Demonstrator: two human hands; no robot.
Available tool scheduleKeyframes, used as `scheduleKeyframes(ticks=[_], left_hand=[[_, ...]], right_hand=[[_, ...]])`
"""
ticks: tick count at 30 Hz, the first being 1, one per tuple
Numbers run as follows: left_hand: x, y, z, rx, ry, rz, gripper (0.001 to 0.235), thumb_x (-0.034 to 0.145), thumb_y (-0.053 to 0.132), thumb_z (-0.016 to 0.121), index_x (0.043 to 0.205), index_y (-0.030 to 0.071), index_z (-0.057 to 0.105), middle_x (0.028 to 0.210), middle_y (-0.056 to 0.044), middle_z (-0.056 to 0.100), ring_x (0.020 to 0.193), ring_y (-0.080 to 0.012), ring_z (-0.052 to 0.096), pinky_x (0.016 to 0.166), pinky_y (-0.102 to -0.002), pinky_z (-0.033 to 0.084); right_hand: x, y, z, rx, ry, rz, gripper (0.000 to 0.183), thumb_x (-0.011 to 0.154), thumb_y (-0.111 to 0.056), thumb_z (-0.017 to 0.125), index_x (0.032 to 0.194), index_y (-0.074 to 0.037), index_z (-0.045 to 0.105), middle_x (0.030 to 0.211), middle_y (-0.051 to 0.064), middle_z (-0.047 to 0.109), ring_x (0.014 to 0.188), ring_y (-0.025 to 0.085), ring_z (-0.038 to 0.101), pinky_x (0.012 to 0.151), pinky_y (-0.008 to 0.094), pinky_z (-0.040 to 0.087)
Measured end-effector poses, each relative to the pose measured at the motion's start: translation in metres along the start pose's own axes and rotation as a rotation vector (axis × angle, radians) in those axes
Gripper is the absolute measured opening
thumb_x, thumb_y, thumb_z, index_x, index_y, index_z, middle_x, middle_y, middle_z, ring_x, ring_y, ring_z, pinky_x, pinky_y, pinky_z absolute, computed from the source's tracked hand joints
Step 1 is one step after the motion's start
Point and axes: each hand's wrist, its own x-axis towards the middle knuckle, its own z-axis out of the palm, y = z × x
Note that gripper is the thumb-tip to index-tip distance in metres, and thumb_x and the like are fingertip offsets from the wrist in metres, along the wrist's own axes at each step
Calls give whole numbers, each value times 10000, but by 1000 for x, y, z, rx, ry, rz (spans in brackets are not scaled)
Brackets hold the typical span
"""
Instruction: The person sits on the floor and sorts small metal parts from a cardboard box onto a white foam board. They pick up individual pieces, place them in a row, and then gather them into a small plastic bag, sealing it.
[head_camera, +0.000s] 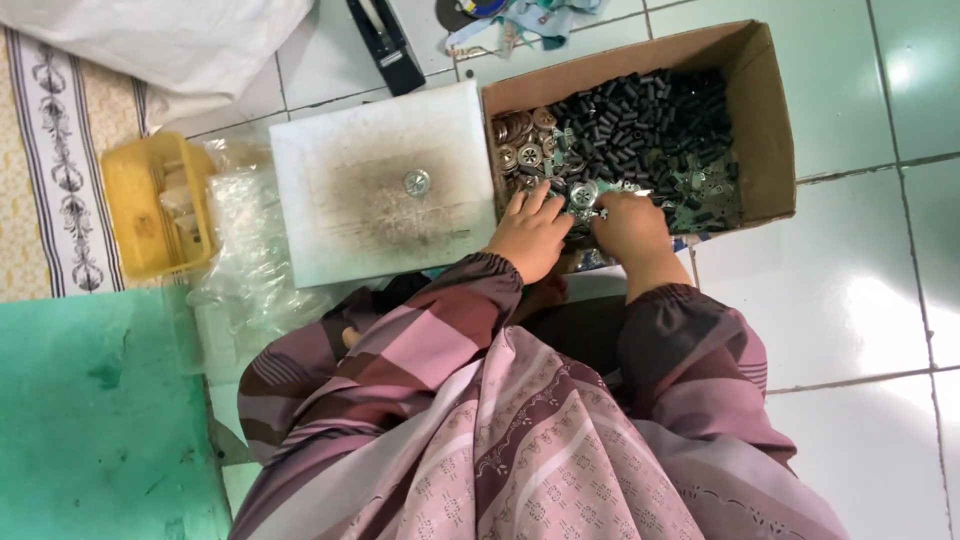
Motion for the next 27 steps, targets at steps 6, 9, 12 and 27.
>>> scheduleKeyframes(ticks=[6, 9, 12, 27], left_hand=[[46, -14, 28, 41, -299, -118, 408, 1083, 94, 500, 1491, 78, 505, 1588, -176, 395, 1572, -403, 233, 1267, -589, 263], [54, -11, 33, 117, -450, -154, 493, 1089, 72, 477, 1578, 89, 416, 1670, -171, 290, 1608, -387, 130, 1306, -597, 171], [52, -11, 26, 115, -460, -128, 508, 1089, 48, 477, 1590, 66, 393, 1672, -193, 287, 1609, -394, 141, 1307, -583, 172], [19, 14, 10, 22, -264, -196, 442, 1061, 99, 465, 1501, 64, 502, 1652, -166, 350, 1604, -383, 141, 1293, -604, 177]], right_hand=[[2, -27, -6, -46, -55, 8, 455, 962, -448, 563, 1314, -183, 677, 1141, 116, 703, 1134, 345, 671, 899, 520, 575], [6, -39, -24, -26, -43, 46, 506, 977, -473, 572, 1321, -107, 634, 1154, 157, 688, 1140, 365, 664, 865, 534, 575], [14, -40, -17, -12, -35, 61, 511, 972, -466, 575, 1305, -82, 619, 1170, 183, 671, 1144, 400, 650, 862, 562, 572], [-3, -36, -26, 277, 145, -65, 259, 914, -276, 732, 1070, -69, 736, 1011, 170, 681, 1061, 383, 685, 897, 483, 576]])
